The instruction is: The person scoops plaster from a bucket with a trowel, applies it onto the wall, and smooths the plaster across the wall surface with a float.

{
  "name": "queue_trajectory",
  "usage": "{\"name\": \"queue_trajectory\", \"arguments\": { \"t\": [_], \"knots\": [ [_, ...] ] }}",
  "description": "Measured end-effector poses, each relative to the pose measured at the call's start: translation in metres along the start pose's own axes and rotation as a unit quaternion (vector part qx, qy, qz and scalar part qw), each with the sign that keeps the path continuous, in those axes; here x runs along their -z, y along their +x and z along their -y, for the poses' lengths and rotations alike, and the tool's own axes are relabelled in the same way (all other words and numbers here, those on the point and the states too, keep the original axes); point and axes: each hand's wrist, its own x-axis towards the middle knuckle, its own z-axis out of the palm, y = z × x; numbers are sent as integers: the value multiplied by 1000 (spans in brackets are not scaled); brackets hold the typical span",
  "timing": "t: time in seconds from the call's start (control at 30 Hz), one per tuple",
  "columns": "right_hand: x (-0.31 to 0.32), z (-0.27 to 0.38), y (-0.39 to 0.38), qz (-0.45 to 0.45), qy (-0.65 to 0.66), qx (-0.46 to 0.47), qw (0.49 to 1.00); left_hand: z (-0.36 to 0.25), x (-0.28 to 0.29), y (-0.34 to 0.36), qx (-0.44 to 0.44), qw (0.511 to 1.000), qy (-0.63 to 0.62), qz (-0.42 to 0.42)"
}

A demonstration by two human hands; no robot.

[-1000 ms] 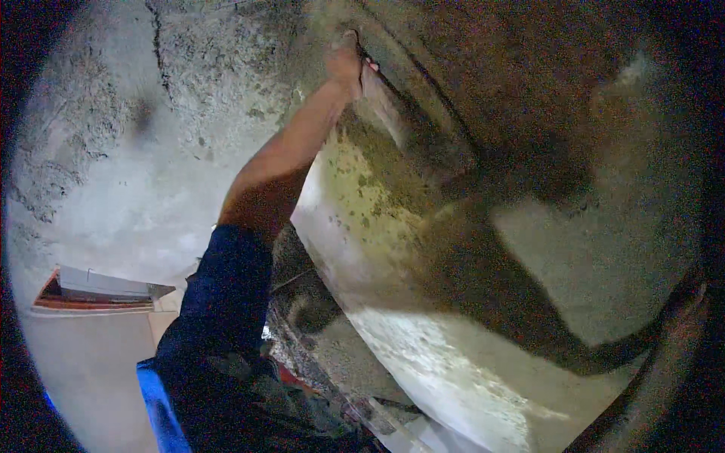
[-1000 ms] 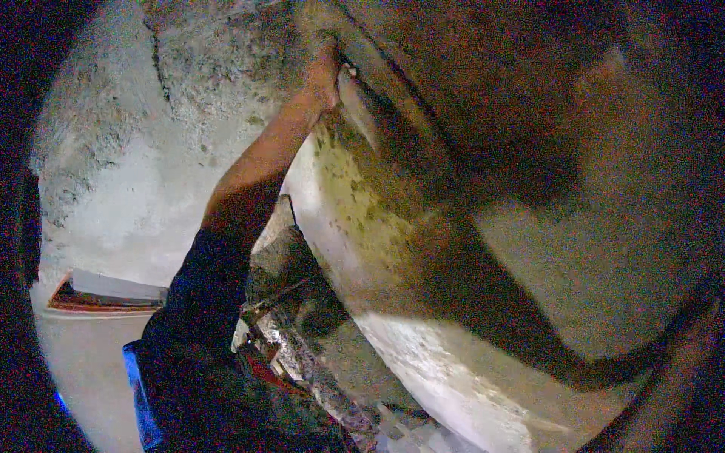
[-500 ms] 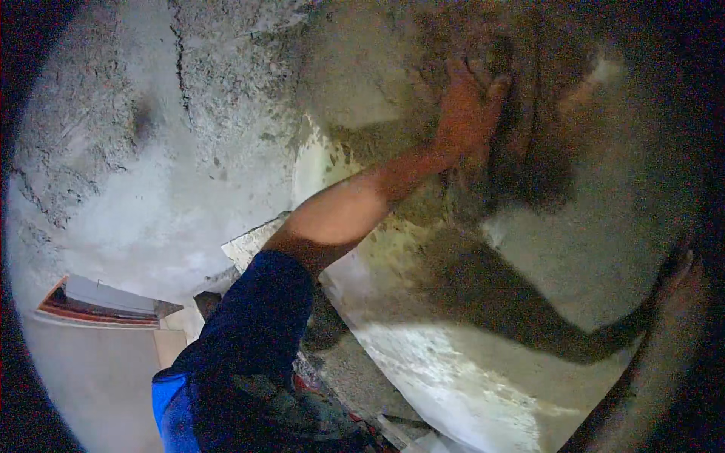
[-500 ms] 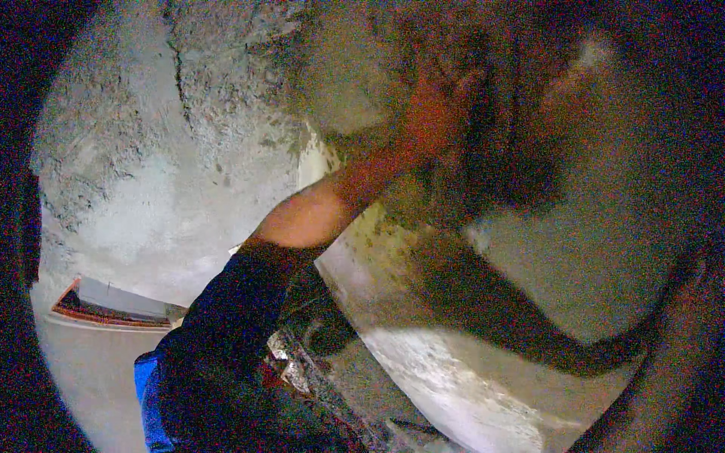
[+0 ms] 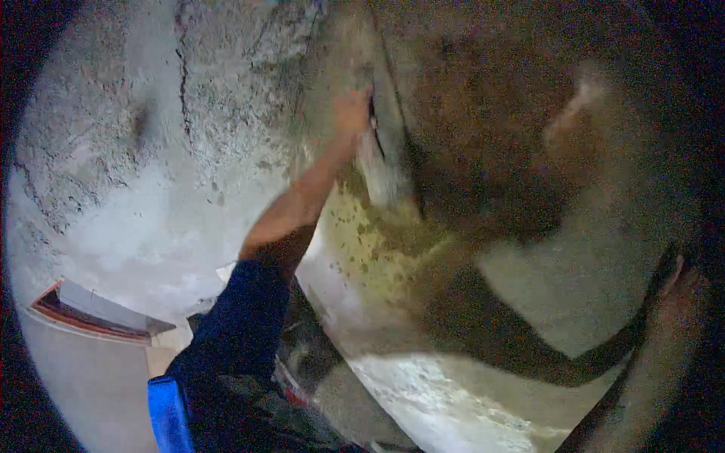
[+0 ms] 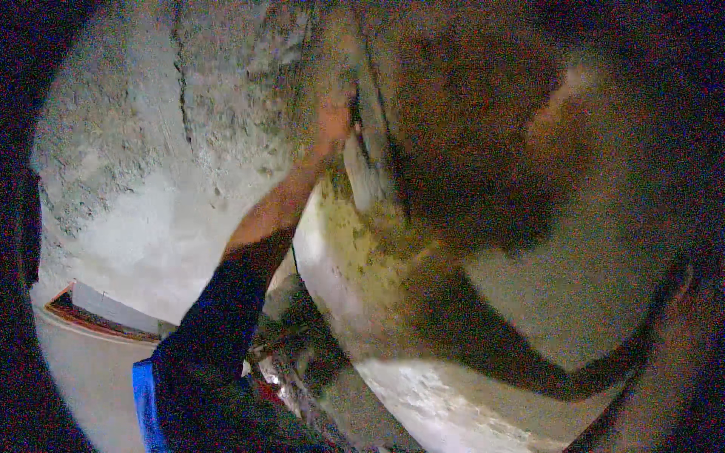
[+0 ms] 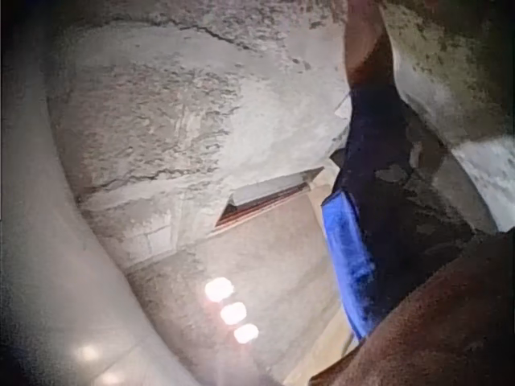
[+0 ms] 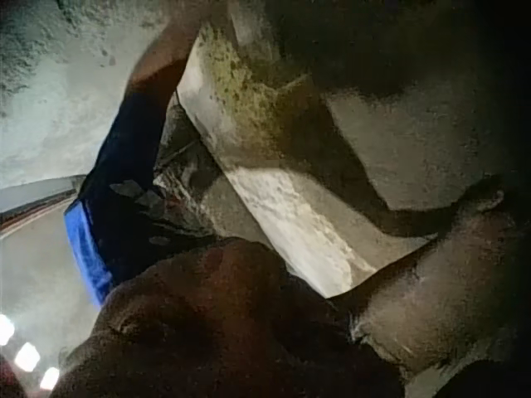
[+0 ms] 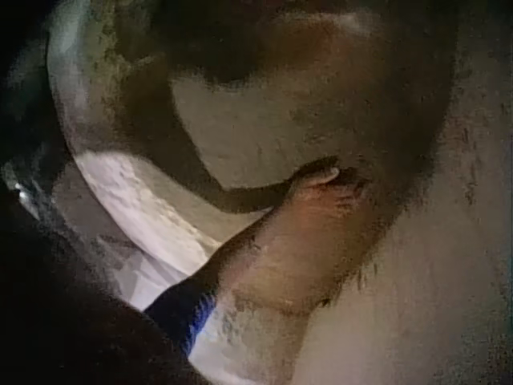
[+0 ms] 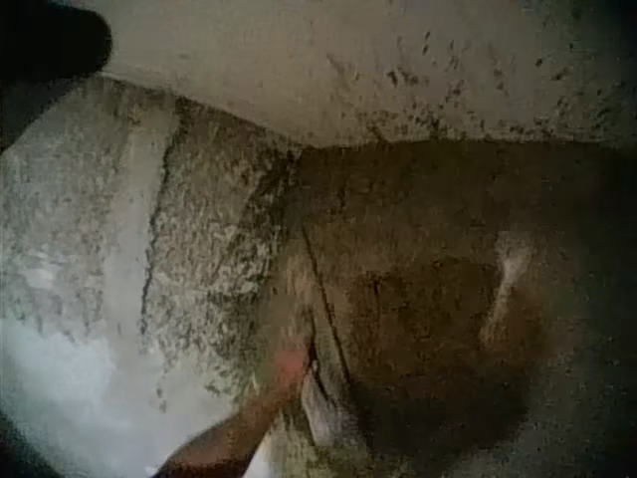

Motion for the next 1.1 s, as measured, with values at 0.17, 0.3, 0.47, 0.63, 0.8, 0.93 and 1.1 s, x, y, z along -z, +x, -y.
{"name": "queue_trajectory", "arguments": {
  "t": [0.17,0.3,0.47,0.63,0.8,0.93,1.1],
  "knots": [
    [1,0,7,-5,-10,4,1000,83,-79,-115,-183,981,69,-16],
    [1,-6,3,5,-24,17,1000,-15,-89,-147,-213,965,129,78],
    [7,5,15,-10,-16,29,999,-68,-81,24,-355,920,160,-35],
    [20,3,14,-16,-45,45,998,-93,-62,114,-237,949,194,73],
    [23,10,16,17,-96,27,995,-89,-48,207,-250,915,312,-53],
    [26,20,19,96,-76,-19,992,-91,-42,176,-318,937,132,-60],
    [26,28,24,-16,54,33,998,-120,-78,48,-175,982,34,68]
  ]
}}
